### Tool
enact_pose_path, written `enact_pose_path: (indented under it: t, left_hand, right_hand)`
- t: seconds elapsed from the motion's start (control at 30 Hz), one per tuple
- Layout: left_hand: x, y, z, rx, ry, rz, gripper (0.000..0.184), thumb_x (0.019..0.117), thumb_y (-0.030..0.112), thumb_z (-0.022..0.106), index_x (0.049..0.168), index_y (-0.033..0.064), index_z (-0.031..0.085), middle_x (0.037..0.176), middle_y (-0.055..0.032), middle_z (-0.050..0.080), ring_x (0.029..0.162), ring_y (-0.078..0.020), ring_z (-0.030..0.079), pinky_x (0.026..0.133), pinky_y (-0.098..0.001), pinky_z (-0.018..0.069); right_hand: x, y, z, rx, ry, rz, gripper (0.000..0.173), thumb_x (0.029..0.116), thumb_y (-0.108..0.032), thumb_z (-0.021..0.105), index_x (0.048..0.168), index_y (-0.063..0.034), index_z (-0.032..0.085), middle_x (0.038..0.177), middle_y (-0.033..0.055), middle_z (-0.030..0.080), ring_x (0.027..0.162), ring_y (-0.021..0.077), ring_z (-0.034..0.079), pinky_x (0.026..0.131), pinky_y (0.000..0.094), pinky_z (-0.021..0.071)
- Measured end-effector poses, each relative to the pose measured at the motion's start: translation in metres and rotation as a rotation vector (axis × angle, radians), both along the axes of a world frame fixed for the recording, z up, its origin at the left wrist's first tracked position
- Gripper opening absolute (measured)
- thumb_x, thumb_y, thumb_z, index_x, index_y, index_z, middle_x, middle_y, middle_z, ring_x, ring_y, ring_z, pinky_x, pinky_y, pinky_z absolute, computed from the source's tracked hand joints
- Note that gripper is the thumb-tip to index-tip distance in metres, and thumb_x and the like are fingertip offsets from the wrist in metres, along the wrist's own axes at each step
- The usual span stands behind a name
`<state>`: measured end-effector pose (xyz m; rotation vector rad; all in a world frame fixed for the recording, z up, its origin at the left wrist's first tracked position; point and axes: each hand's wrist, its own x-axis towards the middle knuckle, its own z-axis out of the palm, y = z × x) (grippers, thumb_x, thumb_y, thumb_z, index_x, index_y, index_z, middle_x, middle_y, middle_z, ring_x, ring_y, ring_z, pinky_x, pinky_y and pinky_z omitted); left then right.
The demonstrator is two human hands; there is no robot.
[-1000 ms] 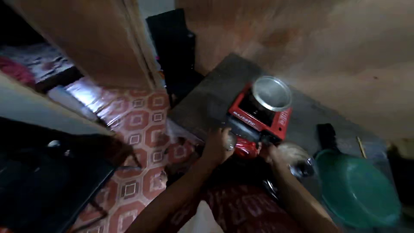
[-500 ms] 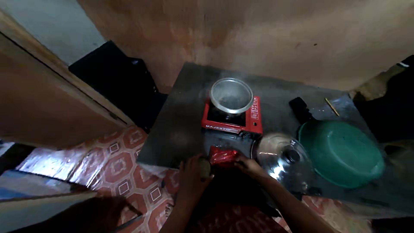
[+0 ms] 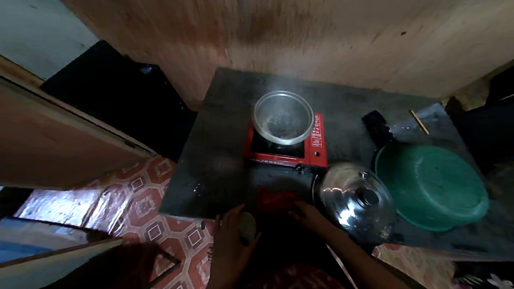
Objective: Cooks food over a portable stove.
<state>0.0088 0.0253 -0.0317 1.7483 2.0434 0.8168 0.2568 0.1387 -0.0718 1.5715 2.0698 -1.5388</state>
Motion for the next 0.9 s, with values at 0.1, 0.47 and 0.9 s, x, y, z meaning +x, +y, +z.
enact_pose_path:
  t: [0.1,0.47,0.9]
  left_hand:
    - [0.000,0.000,-0.001,0.006,-0.004,0.004,0.079,0.0735,0.044,0.084,0.135,0.0007,0.060,0.128,-0.0169,0.067,0.118,-0.0381,0.064,0.108,-0.0657,0.0406]
    - [0.001,-0.001,-0.002,0.043,0.014,0.012,0.079,0.0740,0.044,0.082,0.135,0.0003,0.059,0.126,-0.0188,0.067,0.116,-0.0404,0.064,0.104,-0.0654,0.0438]
    - [0.000,0.000,0.001,-0.022,-0.040,0.029,0.082,0.0729,0.040,0.086,0.138,-0.0010,0.057,0.129,-0.0232,0.065,0.119,-0.0450,0.062,0.104,-0.0656,0.0442]
  right_hand:
    - [0.010,0.014,0.032,0.082,0.315,-0.217,0.029,0.1053,-0.023,0.057,0.115,0.0010,0.069,0.107,0.0116,0.072,0.098,0.0166,0.068,0.093,0.0361,0.0553]
    - [-0.033,0.103,0.144,0.562,0.710,-0.497,0.053,0.1087,-0.023,0.043,0.156,0.0000,0.033,0.155,0.0179,0.044,0.137,0.0164,0.051,0.112,0.0354,0.0448]
    - [0.014,0.048,0.116,0.118,0.054,0.161,0.038,0.1081,-0.031,0.052,0.131,-0.0046,0.067,0.126,0.0151,0.068,0.115,0.0227,0.065,0.105,0.0439,0.0491]
